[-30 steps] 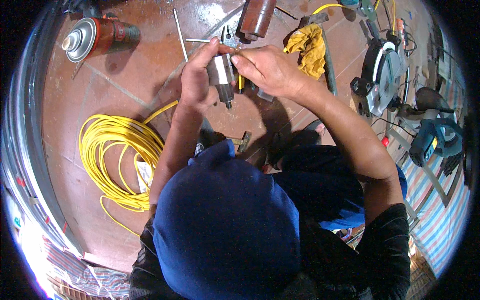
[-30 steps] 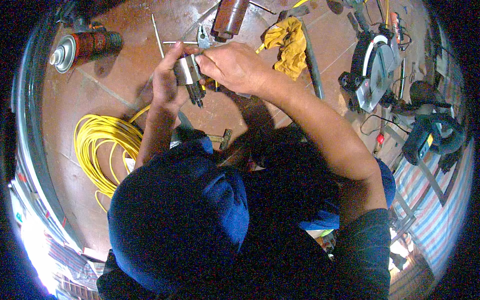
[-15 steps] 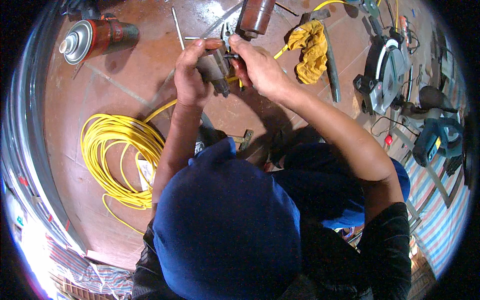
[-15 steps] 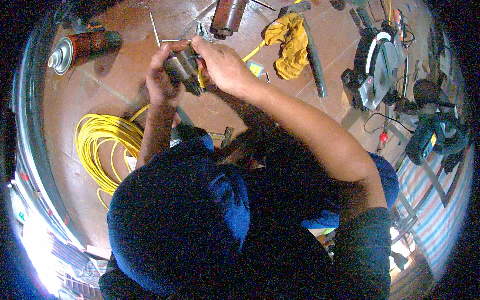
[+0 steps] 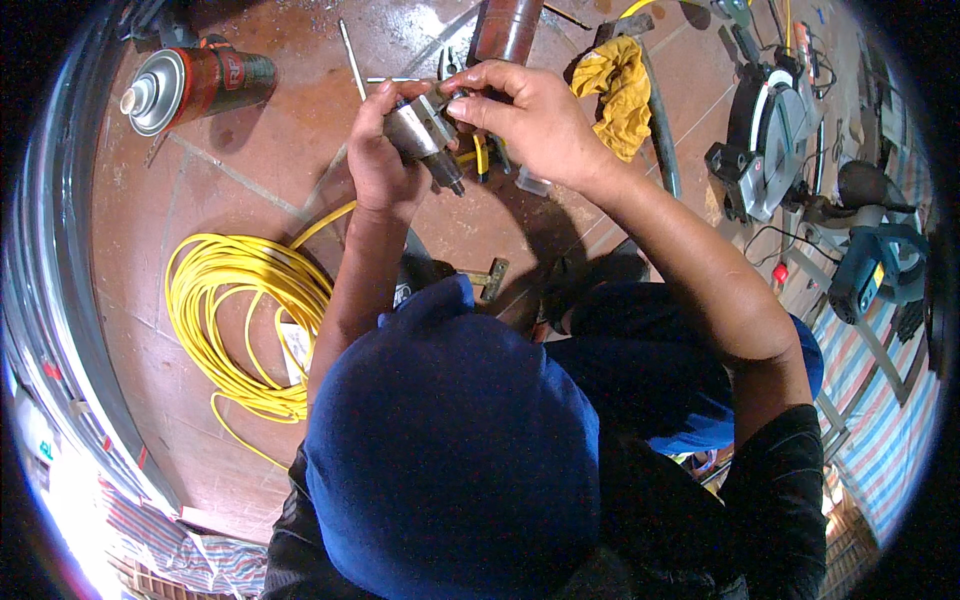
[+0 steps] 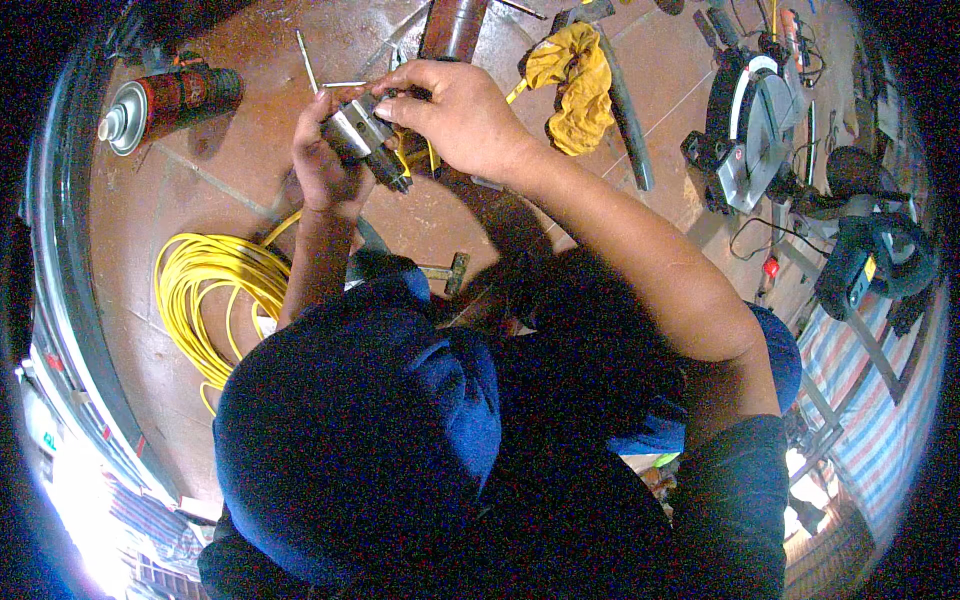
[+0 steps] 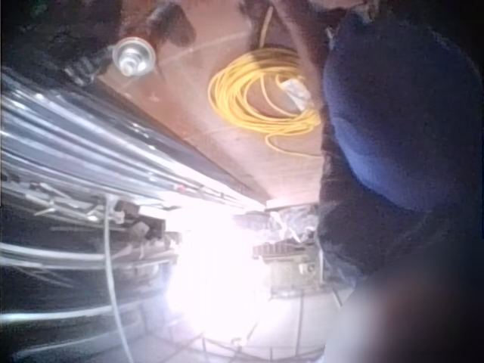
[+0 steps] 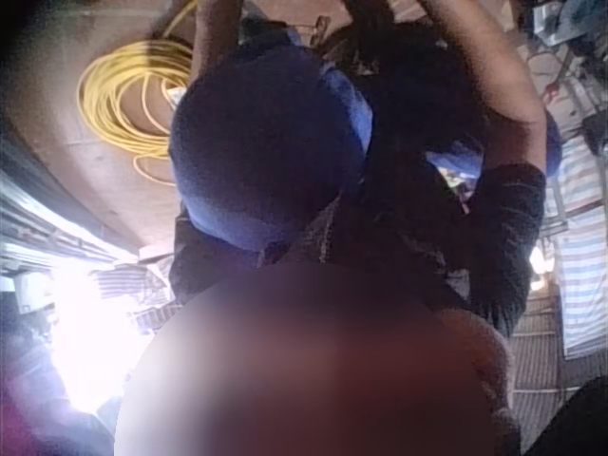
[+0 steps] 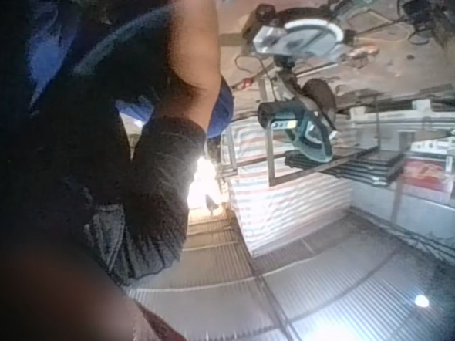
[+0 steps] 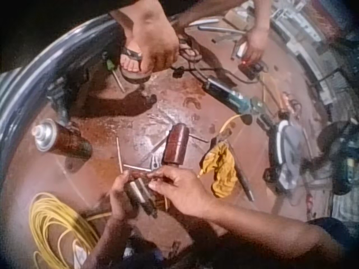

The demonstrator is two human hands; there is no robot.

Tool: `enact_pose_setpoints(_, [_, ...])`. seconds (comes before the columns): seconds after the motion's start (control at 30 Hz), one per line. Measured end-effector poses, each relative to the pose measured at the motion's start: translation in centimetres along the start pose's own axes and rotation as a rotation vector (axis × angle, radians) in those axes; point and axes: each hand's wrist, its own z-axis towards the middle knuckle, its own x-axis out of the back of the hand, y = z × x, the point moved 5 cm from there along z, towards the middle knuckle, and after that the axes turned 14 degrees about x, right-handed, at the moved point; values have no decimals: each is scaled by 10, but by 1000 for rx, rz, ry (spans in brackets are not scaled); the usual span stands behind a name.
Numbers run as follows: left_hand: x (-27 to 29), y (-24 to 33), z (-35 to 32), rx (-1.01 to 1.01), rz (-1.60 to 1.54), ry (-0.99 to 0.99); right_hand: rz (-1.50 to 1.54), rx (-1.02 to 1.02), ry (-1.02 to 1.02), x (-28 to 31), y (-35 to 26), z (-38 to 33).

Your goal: The person sits on the floor and assembles a small mechanical device by inserting a cylindrical component into a metal housing, tightening it with a hex key, and attaching a black plastic part. They repeatedly adjust and inspect the assembly using their hands and tools.

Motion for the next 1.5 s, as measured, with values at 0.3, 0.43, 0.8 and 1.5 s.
enact_pose_setpoints(0.3, [-2, -3, -1, 23, -74, 7, -355, 233, -131, 3, -19, 3])
enact_pose_setpoints(0.43, [-4, -4, -3, 35, -87, -7, -476, 260, -159, 4, -20, 3])
enact_pose_setpoints(0.8, [-6, 1, -7, -49, 31, 0, -626, 293, -254, 4, -18, 5])
enact_pose_setpoints(1.5, [-6, 6, -6, -116, 52, 25, -460, 310, -279, 5, -21, 10])
